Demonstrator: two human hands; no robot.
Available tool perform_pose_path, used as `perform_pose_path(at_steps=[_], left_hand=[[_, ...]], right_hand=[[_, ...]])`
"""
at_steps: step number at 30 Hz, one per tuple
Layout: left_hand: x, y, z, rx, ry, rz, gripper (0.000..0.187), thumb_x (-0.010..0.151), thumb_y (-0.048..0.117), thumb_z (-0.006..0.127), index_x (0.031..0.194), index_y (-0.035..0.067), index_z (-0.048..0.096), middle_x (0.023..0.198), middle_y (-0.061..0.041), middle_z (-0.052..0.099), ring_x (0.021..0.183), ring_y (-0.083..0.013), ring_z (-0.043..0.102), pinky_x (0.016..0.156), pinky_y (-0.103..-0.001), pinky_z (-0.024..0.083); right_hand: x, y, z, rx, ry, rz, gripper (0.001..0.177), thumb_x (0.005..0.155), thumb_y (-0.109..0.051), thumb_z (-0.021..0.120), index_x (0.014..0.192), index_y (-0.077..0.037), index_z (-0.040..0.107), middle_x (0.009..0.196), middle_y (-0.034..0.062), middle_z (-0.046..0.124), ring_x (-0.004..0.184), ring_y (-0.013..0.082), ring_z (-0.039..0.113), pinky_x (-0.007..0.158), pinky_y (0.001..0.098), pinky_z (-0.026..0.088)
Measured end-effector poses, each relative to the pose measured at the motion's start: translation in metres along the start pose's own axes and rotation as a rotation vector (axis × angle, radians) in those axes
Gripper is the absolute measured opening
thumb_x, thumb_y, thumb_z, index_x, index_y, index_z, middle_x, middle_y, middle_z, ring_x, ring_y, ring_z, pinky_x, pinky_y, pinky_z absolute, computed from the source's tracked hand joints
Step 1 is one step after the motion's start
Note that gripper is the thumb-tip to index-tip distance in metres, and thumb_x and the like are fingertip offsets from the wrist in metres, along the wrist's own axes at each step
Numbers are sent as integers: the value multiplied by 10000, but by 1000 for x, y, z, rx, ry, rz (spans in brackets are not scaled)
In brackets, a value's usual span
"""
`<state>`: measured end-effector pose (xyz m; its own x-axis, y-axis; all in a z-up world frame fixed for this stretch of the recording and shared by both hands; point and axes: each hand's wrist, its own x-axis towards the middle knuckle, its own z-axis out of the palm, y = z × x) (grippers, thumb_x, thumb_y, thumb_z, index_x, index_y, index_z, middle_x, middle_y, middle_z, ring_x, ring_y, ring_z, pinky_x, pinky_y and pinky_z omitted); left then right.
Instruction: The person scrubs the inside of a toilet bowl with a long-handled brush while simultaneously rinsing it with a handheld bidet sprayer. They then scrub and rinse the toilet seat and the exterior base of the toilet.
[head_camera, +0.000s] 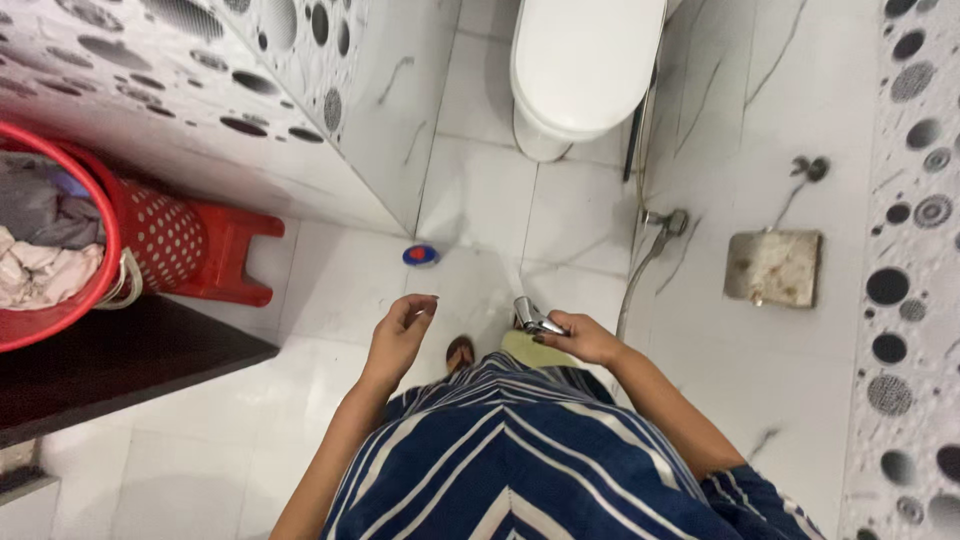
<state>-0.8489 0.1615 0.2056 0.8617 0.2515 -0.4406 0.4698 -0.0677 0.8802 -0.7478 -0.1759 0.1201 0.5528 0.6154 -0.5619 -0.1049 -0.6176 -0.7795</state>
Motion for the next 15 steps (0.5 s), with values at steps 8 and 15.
perform_pose_path(at_steps=[8, 15], left_hand=[[-1, -35, -12, 82, -57, -84, 294, 983, 220, 645, 1227, 59, 672, 1181, -82, 742, 1113, -175, 687, 958, -297, 515], [-13, -40, 5, 34, -188, -11, 313, 985, 236, 637, 1246, 63, 646, 1197, -83, 740, 1129, -158, 678, 972, -288, 508]], right_hand=[[-1, 1, 40, 197, -17, 10, 261, 968, -345, 687, 1081, -110, 679, 812, -31, 651, 731, 66, 561, 657, 264, 475], [-15, 3, 45, 68, 19, 317, 329, 927, -443, 679, 1077, -151, 697, 686, 3, 593, 598, 136, 541, 536, 310, 444]])
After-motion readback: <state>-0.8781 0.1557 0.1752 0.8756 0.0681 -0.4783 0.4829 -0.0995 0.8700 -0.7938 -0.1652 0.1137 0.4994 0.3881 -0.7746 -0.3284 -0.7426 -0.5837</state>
